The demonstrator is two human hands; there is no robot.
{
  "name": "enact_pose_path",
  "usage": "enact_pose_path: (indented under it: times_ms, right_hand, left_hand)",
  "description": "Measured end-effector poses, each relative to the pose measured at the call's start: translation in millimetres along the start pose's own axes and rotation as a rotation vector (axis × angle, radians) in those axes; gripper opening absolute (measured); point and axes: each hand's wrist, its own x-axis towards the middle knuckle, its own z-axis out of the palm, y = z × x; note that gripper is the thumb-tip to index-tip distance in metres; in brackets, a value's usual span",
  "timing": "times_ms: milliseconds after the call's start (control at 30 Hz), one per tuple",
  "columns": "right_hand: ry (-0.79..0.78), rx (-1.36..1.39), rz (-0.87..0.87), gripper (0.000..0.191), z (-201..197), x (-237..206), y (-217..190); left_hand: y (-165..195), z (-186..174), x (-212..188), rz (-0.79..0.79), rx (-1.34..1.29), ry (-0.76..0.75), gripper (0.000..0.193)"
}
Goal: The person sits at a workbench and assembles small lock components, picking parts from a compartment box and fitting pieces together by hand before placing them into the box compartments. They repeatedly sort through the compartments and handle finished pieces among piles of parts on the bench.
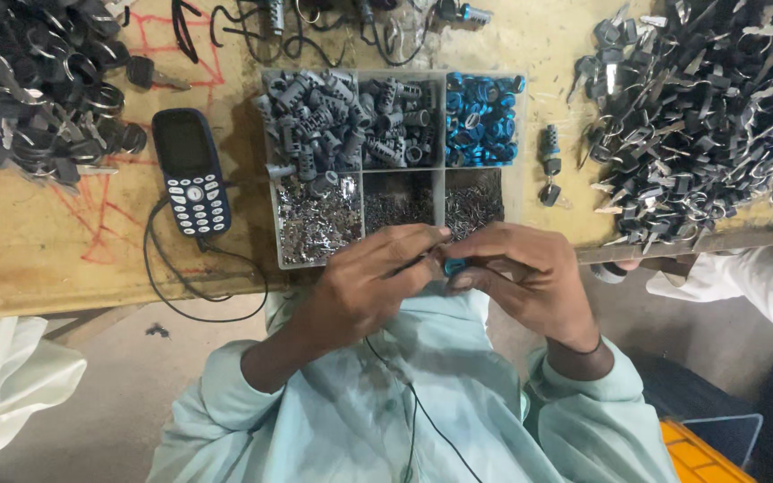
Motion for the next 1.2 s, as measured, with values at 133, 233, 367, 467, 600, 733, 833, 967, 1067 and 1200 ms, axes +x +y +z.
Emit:
enact_pose_path:
  times_ms: [133, 233, 367, 467, 600, 733, 833, 967, 1067, 1200]
  right_hand:
    - [0.018, -0.037, 0.044, 0.028, 1, -2, -11]
    - [-0.054, 0.063, 0.054, 0.023, -4, 1, -14]
    - [-0.053, 0.177, 0.117, 0.016, 0, 4, -9]
    - [0.072, 0.292, 0.205, 0.014, 10, 4, -4]
    - [-0.030, 0.348, 0.226, 0.012, 13, 5, 6]
    - [-0.163, 0.321, 0.241, 0.024, 8, 7, 20]
    - [-0.221, 0.518, 0.183, 0.028, 18, 9, 23]
    - [-0.128, 0.515, 0.130, 0.021, 27, 11, 7]
    - [-0.039, 0.088, 0.305, 0.032, -2, 2, -1]
    - [0.357, -1.211, 0.086, 0.039, -50, -10, 33]
  left_hand:
    - [5, -8, 2, 0.075, 0.035, -0.037, 0.017]
    - [7, -11, 5, 0.117, 0.066, -0.045, 0.013]
    - [8, -14, 5, 0.151, 0.115, -0.047, 0.015]
    - [6, -14, 2, 0.180, 0.170, -0.051, 0.017]
    - [4, -15, -3, 0.198, 0.259, -0.071, 0.016]
    - [0, -15, -2, 0.189, 0.129, -0.079, 0.020]
    - [7, -8, -3, 0.012, -0.122, 0.031, 0.033]
    - [16, 15, -5, -0.171, -0.169, 0.183, 0.037]
    - [12, 19, -8, -0.139, -0.069, 0.226, 0.038]
    - [6, 11, -7, -0.062, -0.030, 0.235, 0.040]
